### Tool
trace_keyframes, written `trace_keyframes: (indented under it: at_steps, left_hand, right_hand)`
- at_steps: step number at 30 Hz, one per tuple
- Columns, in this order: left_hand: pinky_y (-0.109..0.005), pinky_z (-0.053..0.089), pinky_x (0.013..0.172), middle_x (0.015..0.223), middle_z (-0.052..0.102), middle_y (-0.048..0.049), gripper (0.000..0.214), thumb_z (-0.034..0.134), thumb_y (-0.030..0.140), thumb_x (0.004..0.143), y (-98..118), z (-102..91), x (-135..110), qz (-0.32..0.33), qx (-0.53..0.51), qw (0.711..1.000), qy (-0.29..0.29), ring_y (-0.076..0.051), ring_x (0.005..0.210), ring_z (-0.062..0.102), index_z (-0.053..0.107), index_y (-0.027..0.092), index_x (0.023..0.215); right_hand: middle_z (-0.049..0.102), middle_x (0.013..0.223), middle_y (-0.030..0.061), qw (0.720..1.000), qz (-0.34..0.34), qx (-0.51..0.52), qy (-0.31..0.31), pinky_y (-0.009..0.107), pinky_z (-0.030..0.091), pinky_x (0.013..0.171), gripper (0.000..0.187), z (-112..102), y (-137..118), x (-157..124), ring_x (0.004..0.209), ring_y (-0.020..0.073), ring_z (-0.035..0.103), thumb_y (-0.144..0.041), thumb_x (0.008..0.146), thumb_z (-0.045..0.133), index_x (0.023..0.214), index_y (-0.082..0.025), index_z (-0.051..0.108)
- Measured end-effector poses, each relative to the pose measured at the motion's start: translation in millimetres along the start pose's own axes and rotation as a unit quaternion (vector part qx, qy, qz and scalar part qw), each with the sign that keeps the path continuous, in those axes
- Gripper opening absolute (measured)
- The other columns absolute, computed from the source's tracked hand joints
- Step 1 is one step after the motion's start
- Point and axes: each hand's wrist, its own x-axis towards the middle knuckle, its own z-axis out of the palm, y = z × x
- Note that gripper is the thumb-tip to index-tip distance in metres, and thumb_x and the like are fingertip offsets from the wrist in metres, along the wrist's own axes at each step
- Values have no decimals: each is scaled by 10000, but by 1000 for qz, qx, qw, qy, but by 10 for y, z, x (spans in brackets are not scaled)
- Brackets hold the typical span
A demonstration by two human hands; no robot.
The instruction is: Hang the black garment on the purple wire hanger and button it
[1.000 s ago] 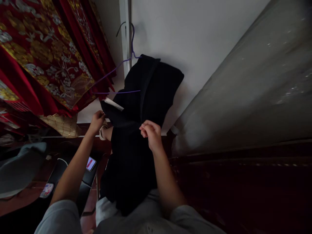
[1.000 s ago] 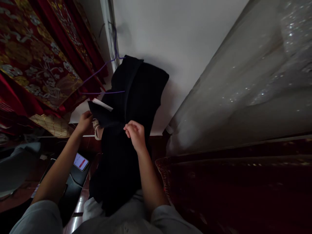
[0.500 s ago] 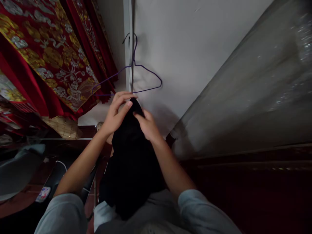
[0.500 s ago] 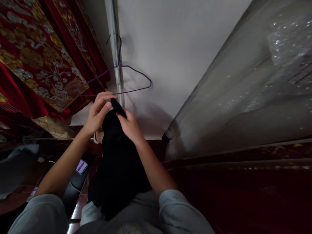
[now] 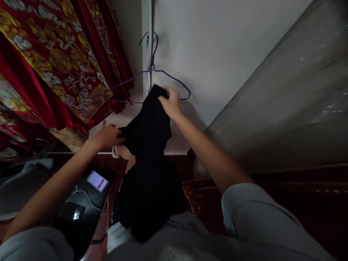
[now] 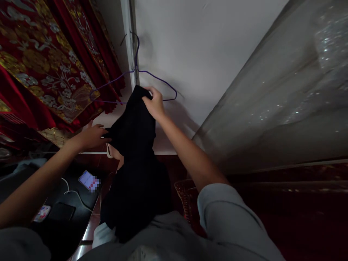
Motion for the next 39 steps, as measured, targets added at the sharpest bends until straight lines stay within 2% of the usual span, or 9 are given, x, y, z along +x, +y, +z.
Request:
trace_keyframes:
  at_steps: [4, 8, 12, 17, 20, 26, 30, 34, 39]
  left_hand:
    - [-498, 503, 986, 874, 759, -136, 179, 646, 366, 890, -256, -25, -145, -94, -37, 995, 3, -349, 957, 717, 747, 218, 883]
    - [-425, 512, 817, 751, 689, -116, 199, 552, 307, 919, -377, -11, -219, -158, -74, 984, 42, -323, 774, 699, 660, 220, 776]
    - [-408, 501, 847, 787, 649, -104, 180, 485, 230, 927, -278, -109, -97, -72, -137, 959, 236, -287, 808, 655, 558, 221, 764]
    - [-402, 496, 937, 875, 639, -93, 146, 483, 129, 898, -34, -406, 405, 20, -238, 877, 418, -262, 906, 627, 508, 223, 790]
    - [-468, 483, 985, 902, 654, -128, 147, 507, 111, 870, -40, -529, 724, -26, -227, 888, 400, -315, 975, 649, 498, 215, 766]
    - [-433, 536, 881, 573, 540, -52, 226, 616, 85, 675, -352, -268, 862, -119, -265, 939, 183, -299, 789, 655, 486, 225, 554]
    - [-395, 534, 912, 759, 641, -63, 156, 500, 121, 808, -347, -146, 763, -110, -298, 910, 267, -260, 865, 657, 620, 208, 761]
    - [-422, 530, 965, 907, 665, -70, 226, 435, 136, 891, -232, -358, 710, -65, -348, 832, 427, -248, 910, 654, 634, 190, 984]
    - [-520, 451, 1153, 1184, 689, -145, 141, 468, 108, 829, -278, -420, 421, 23, -233, 893, 383, -320, 1219, 632, 584, 181, 864]
  right_hand:
    - [674, 763, 33, 993, 89, -23, -73, 376, 526, 865, 55, 140, 260, -111, 830, 223, 643, -220, 799, 691, 756, -199, 665]
    - [396, 561, -34, 991, 102, -90, -4, 303, 411, 658, 348, -235, 231, -225, 629, 146, 464, -228, 819, 702, 551, -205, 480]
    - [244, 560, -50, 986, 83, -140, 35, 281, 309, 582, 466, -608, 43, -238, 588, 101, 311, -185, 800, 698, 510, -222, 335]
    - [253, 557, -50, 988, 95, -122, 14, 272, 237, 548, 485, -600, -277, -308, 553, 81, 274, -169, 806, 666, 495, -221, 297]
    - [248, 544, -52, 987, 98, -126, 12, 282, 217, 544, 507, -585, -378, -370, 542, 77, 274, -165, 793, 681, 489, -225, 279]
    - [230, 514, -54, 985, 64, -159, 21, 282, 167, 523, 513, -843, -268, -306, 530, 77, 251, -213, 769, 707, 493, -231, 275]
    - [268, 507, -53, 986, 96, -136, -3, 270, 179, 501, 482, -757, -223, -346, 514, 75, 281, -226, 764, 688, 483, -227, 296]
    - [293, 504, -53, 988, 124, -96, -2, 256, 200, 489, 419, -573, -235, -421, 512, 82, 306, -270, 761, 662, 490, -218, 347]
    - [296, 512, -57, 986, 139, -90, 6, 249, 207, 485, 411, -605, -175, -373, 512, 77, 298, -234, 749, 652, 478, -217, 343]
